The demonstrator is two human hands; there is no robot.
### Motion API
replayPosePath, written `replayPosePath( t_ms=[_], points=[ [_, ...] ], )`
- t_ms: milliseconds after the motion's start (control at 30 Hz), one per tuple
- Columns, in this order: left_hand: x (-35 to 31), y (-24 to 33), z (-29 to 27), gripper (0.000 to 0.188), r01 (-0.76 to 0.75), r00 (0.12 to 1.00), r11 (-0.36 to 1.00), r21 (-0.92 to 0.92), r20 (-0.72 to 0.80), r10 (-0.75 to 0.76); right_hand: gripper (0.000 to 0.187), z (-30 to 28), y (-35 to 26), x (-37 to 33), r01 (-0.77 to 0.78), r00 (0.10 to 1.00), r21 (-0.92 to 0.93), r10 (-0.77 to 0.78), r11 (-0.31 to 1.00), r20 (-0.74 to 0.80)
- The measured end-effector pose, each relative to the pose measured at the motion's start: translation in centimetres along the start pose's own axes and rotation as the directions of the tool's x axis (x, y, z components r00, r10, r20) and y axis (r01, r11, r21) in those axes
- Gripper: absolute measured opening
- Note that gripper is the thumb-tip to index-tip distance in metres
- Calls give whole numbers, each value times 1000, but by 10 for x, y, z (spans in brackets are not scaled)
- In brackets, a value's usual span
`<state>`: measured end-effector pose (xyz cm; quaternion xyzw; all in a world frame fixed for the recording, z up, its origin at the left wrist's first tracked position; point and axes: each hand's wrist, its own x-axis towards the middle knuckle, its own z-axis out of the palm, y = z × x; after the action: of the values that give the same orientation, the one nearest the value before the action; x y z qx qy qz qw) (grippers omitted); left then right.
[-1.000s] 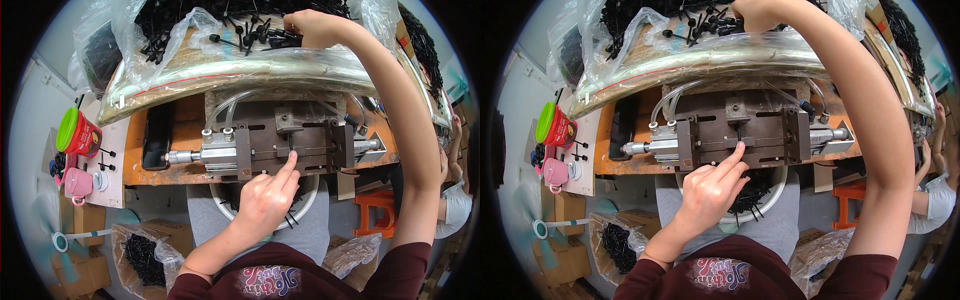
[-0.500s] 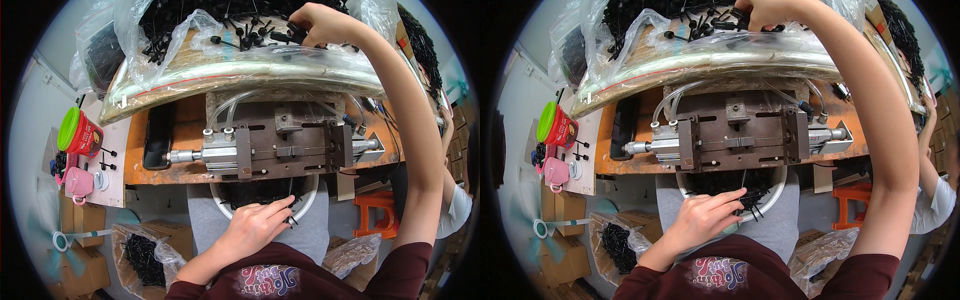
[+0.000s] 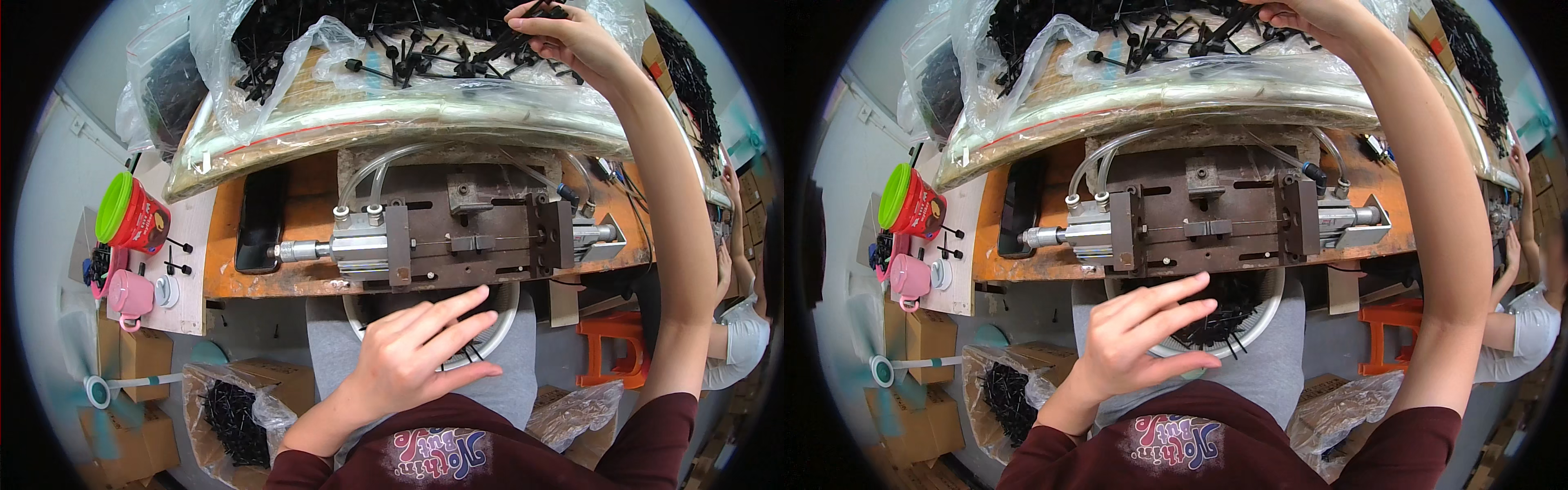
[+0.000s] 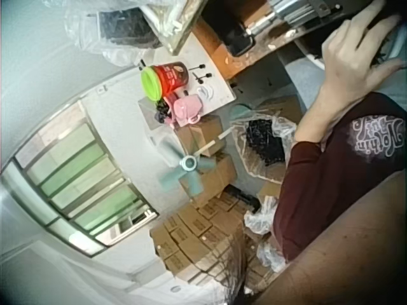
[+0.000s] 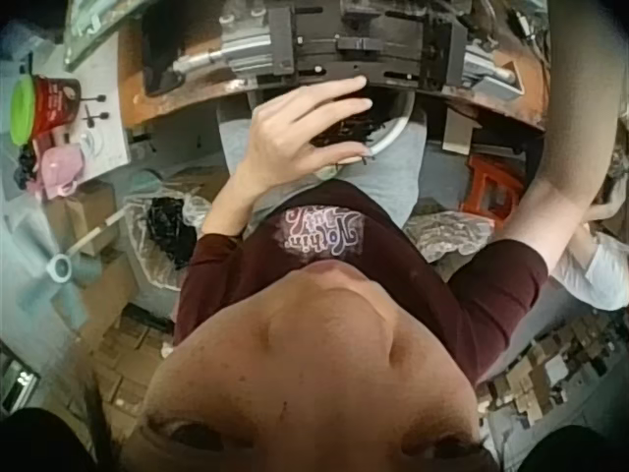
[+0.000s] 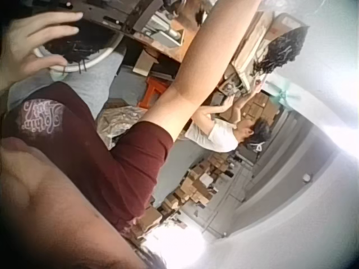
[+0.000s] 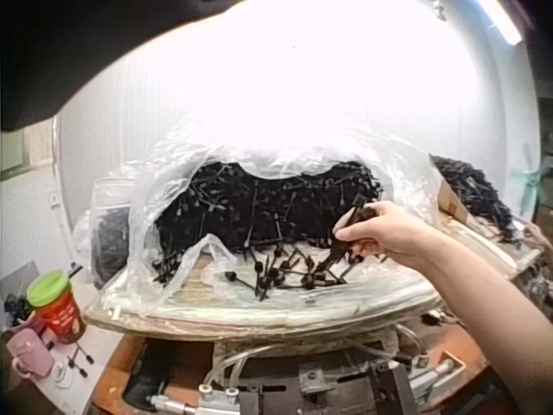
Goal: Manually assemble black plastic electronic connectors and wires using a small pneumatic press machine.
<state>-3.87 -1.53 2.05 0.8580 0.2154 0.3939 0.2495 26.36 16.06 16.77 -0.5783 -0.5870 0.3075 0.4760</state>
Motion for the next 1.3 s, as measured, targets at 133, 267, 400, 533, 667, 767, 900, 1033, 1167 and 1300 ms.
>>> replayPosePath(
  t_ms=[133, 267, 400, 533, 667, 767, 900, 1033, 1167, 1300],
  points=[
    [13, 2, -7, 57, -57, 989, 998, 30, -136, 61, 7, -12, 5, -3, -29, 998, 99, 34, 995, -48],
    [18, 1, -7, 52, -83, 977, 996, 42, -192, 90, 7, -33, 4, -9, 64, 989, 221, -31, 973, -146],
    [16, -1, -14, 44, 0, 969, 993, 116, -244, 28, 9, -7, 1, -11, 136, 983, 261, -98, 956, -156],
    [20, -2, -13, 45, 39, 947, 988, 152, -321, 12, 9, -5, -1, -15, 171, 974, 201, -135, 964, -181],
    [28, -3, -10, 46, 22, 941, 984, 175, -336, 38, 9, -14, -8, -22, 203, 960, 302, -129, 932, -247],
    [36, -10, -7, 45, 29, 934, 992, 122, -357, 17, 8, -8, -9, -25, 186, 967, 404, -94, 896, -237],
    [55, -14, -6, 47, -3, 897, 1000, 14, -442, 9, 13, 1, -17, -40, 204, 972, 468, -123, 860, -199],
    [48, -8, -11, 52, 23, 883, 974, -225, -452, -125, 26, 58, -19, -114, 401, 879, -71, -406, 913, -252],
    [31, 0, -14, 59, 13, 942, 954, -298, -317, -112, 33, 82, 15, -180, 753, 552, -513, -820, 412, 153],
    [23, 9, -9, 48, 91, 965, 920, -380, -193, -176, 44, 101, 50, -215, 777, 485, -537, -856, 328, 179]
  ],
)
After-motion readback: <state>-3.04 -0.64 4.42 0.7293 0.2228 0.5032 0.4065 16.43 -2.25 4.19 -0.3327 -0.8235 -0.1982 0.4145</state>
